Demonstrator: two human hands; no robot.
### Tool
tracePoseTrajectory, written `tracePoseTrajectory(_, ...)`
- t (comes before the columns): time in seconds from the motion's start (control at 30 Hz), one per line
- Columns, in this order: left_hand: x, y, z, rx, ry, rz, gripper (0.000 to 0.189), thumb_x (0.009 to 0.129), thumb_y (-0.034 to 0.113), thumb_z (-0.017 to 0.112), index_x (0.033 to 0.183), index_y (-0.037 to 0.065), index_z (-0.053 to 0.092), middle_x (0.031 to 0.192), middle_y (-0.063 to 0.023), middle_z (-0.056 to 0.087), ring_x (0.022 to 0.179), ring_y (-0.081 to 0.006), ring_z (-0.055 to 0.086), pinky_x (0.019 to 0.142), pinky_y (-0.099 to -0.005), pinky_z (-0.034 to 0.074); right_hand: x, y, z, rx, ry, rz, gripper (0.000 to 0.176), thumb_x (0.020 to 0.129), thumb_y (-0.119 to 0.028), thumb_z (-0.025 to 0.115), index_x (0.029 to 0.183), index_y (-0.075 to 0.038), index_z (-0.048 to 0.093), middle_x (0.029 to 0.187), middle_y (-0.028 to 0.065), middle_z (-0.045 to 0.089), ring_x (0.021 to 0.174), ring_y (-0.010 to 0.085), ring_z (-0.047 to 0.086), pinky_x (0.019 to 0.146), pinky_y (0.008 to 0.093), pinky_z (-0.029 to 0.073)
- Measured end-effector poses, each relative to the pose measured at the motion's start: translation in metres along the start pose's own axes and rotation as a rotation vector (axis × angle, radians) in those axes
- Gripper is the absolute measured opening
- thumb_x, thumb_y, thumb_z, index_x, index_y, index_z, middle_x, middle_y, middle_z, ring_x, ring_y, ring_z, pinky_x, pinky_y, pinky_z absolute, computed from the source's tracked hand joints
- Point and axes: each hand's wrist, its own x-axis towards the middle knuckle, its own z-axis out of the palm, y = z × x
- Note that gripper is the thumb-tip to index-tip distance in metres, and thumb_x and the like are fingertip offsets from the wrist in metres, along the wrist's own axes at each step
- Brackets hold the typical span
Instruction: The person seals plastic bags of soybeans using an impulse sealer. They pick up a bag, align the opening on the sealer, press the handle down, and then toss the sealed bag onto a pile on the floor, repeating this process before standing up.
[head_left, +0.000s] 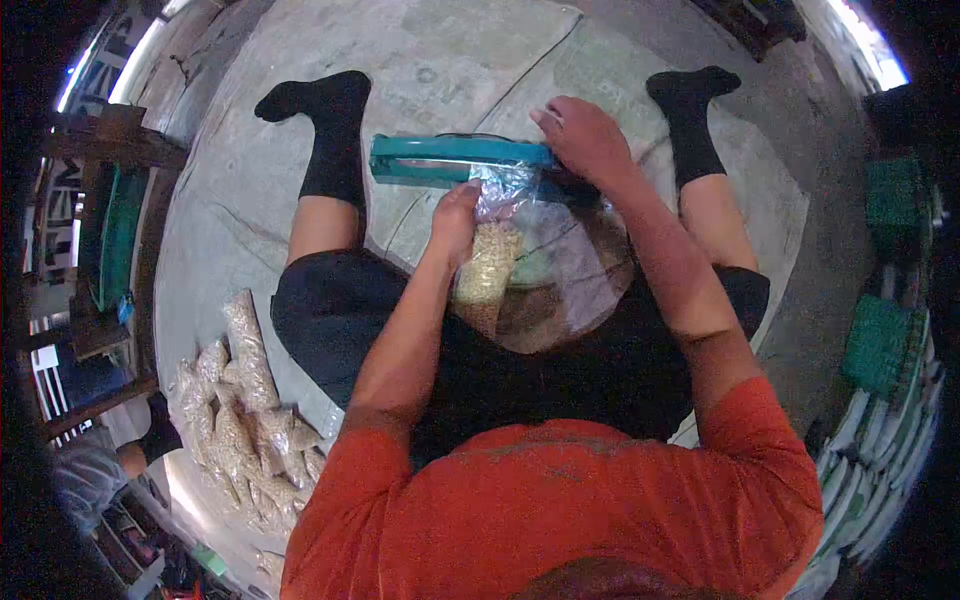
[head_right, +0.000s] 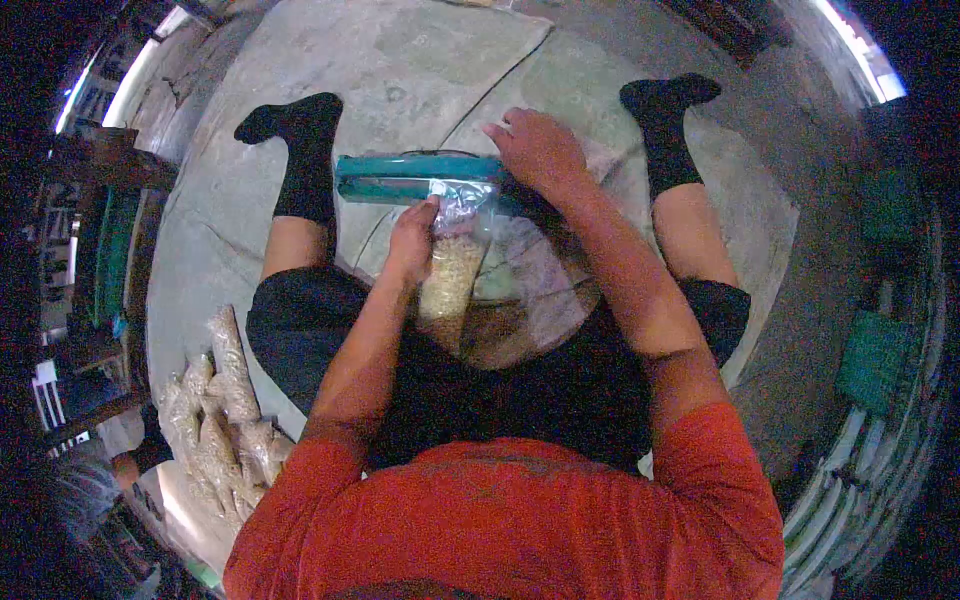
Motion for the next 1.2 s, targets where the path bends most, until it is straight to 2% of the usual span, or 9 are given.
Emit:
tracePoseTrajectory(0.1,0.003,-0.003,-0.001,-0.002,0.036,0.002,0.035,0.107,0.026,0.048,0.120,-0.004,0.059,0.113,-0.0197,0.070,0.093,-0.0337,0.073,0.077,-0.0477,0.062,0.003,0.023,0.034,0.093,0.044,0.059,0.056,0.101,-0.054,0.049,0.107,-0.001,0.068,0.106,0.0253,0.069,0.101,0.0443,0.067,0.089,0.0551,0.052)
tracePoseTrajectory(0.17,0.004,-0.005,-0.002,0.001,0.082,0.009,0.036,0.106,0.027,0.049,0.120,-0.004,0.059,0.112,-0.0196,0.070,0.092,-0.0332,0.073,0.077,-0.0467,0.062,0.001,0.032,0.050,0.068,0.199,0.023,0.063,0.102,-0.057,0.045,0.108,0.001,0.069,0.109,0.0252,0.069,0.103,0.0441,0.066,0.092,0.0540,0.051)
tracePoseTrajectory(0.2,0.000,0.000,0.003,0.019,0.090,0.024,0.034,0.107,0.025,0.049,0.119,-0.004,0.061,0.110,-0.0182,0.071,0.092,-0.0309,0.073,0.080,-0.0439,0.061,0.002,0.033,0.053,0.071,0.180,0.026,0.063,0.102,-0.057,0.045,0.108,0.001,0.069,0.109,0.0252,0.069,0.103,0.0441,0.066,0.092,0.0540,0.051)
tracePoseTrajectory(0.27,-0.007,0.007,0.009,-0.001,0.078,-0.018,0.032,0.107,0.023,0.049,0.118,-0.004,0.062,0.109,-0.0168,0.071,0.093,-0.0293,0.073,0.083,-0.0414,0.060,0.000,0.032,0.051,0.032,0.417,-0.148,0.051,0.101,-0.051,0.053,0.111,-0.004,0.070,0.106,0.0207,0.070,0.104,0.0410,0.065,0.093,0.0485,0.050)
tracePoseTrajectory(0.47,-0.007,0.010,0.011,0.097,0.112,0.026,0.033,0.107,0.024,0.049,0.120,-0.005,0.060,0.109,-0.0182,0.071,0.092,-0.0321,0.073,0.081,-0.0420,0.060,-0.003,0.038,0.048,0.072,0.404,-0.123,0.058,0.103,-0.056,0.047,0.121,-0.004,0.066,0.118,0.0218,0.065,0.117,0.0407,0.058,0.105,0.0485,0.042)
tracePoseTrajectory(0.57,-0.005,0.006,0.008,0.115,0.127,0.040,0.034,0.107,0.024,0.050,0.121,-0.005,0.060,0.110,-0.0189,0.071,0.092,-0.0332,0.073,0.081,-0.0429,0.060,-0.001,0.041,0.049,0.135,0.455,-0.171,0.070,0.100,-0.064,0.043,0.118,-0.001,0.067,0.116,0.0234,0.067,0.114,0.0438,0.059,0.101,0.0547,0.043)
tracePoseTrajectory(0.77,-0.011,0.013,0.018,0.022,0.127,-0.033,0.033,0.106,0.023,0.049,0.120,-0.006,0.060,0.112,-0.0198,0.071,0.096,-0.0348,0.073,0.090,-0.0451,0.060,0.001,0.049,0.053,0.152,0.556,-0.263,0.071,0.098,-0.068,0.043,0.117,-0.004,0.068,0.114,0.0212,0.067,0.113,0.0425,0.059,0.103,0.0542,0.042)
tracePoseTrajectory(0.97,-0.014,0.015,0.023,0.156,0.162,0.052,0.032,0.107,0.021,0.048,0.118,-0.006,0.061,0.113,-0.0188,0.071,0.100,-0.0331,0.072,0.091,-0.0440,0.060,0.000,0.045,0.053,0.120,0.560,-0.235,0.077,0.097,-0.072,0.039,0.117,-0.004,0.068,0.114,0.0210,0.067,0.115,0.0416,0.059,0.104,0.0534,0.041)
tracePoseTrajectory(1.2,-0.006,0.006,0.010,-0.069,0.100,-0.044,0.030,0.107,0.019,0.049,0.116,-0.006,0.062,0.113,-0.0176,0.070,0.098,-0.0293,0.072,0.091,-0.0428,0.060,-0.001,0.044,0.054,0.118,0.556,-0.260,0.076,0.097,-0.071,0.040,0.118,-0.004,0.067,0.115,0.0202,0.067,0.115,0.0410,0.059,0.104,0.0532,0.041)
